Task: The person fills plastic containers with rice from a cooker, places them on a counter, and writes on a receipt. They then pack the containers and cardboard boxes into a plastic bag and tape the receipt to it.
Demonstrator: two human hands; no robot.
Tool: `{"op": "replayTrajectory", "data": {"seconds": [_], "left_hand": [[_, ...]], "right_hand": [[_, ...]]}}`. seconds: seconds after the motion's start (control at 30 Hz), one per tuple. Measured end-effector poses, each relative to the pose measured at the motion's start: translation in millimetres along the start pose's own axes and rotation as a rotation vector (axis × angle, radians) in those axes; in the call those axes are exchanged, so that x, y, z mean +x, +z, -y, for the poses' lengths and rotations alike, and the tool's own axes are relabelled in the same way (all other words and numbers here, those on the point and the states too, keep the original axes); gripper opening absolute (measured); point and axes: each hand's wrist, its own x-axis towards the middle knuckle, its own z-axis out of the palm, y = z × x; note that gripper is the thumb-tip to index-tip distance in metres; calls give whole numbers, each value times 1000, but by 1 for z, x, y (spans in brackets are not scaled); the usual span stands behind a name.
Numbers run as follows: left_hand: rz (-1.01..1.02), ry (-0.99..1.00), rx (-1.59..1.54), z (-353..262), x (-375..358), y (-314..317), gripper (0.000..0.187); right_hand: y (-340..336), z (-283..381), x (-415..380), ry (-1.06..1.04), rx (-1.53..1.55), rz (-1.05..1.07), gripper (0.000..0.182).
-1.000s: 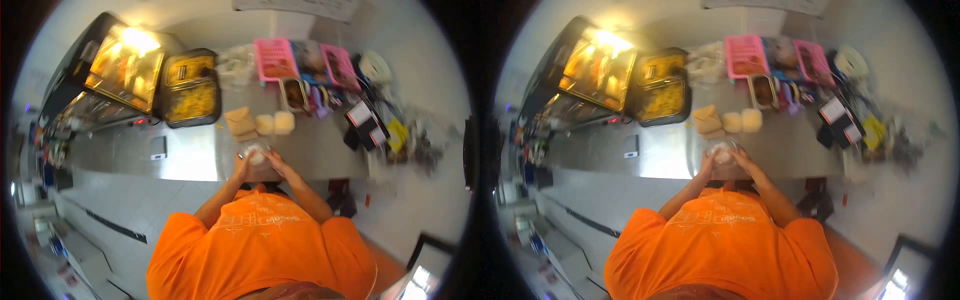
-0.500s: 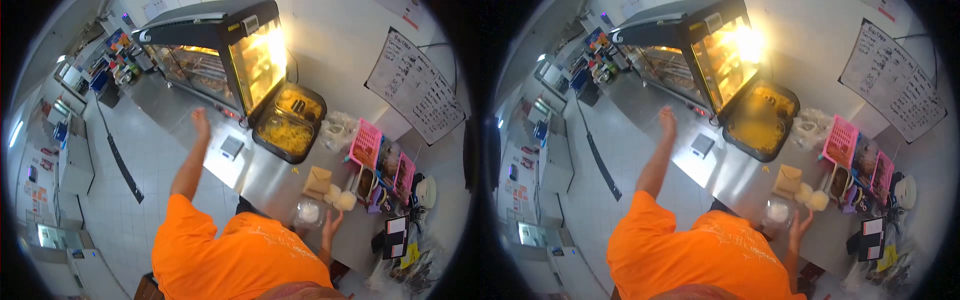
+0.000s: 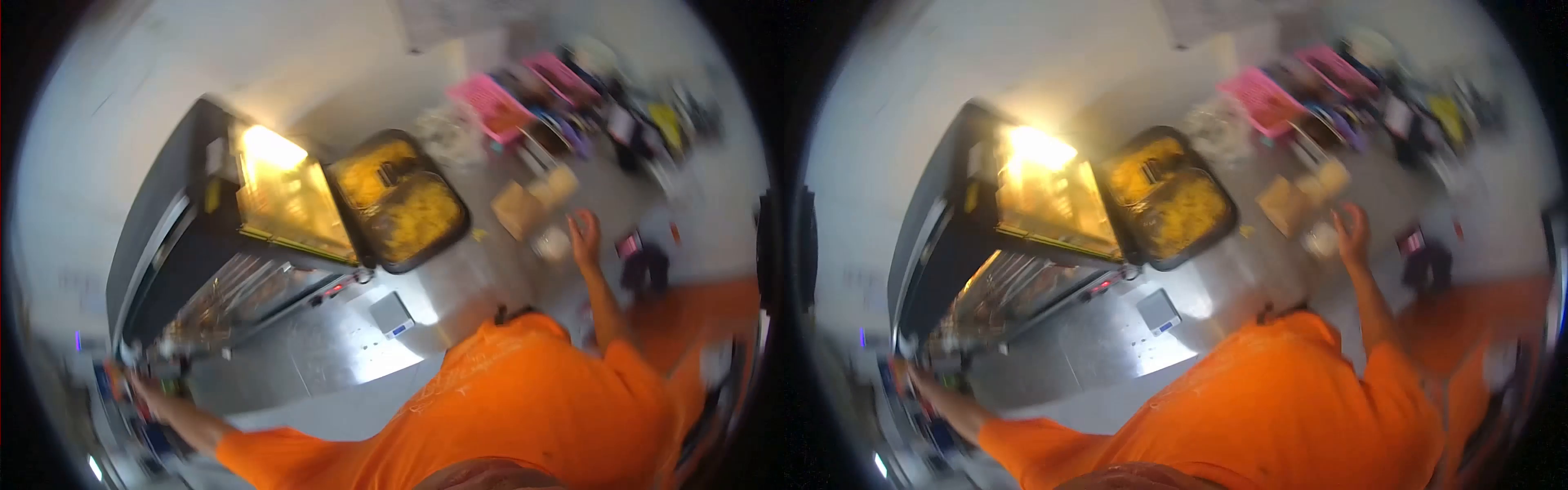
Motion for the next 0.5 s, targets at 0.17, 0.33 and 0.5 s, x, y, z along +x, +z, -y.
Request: {"op": "replayTrajectory", "data": {"seconds": [0.17,0.33,0.5], "left_hand": [[-118,-96,-204,-5,-20,-6,57],[-344,1061,1257,44,-93,8,36],[-122,551,585,128,-278,133,33]], "right_hand": [[-11,3,-9,89,-73,-43,25],[-12,-15,1,134,38,-97,19],[-20,-75,57,188,15,-241,22]]}}
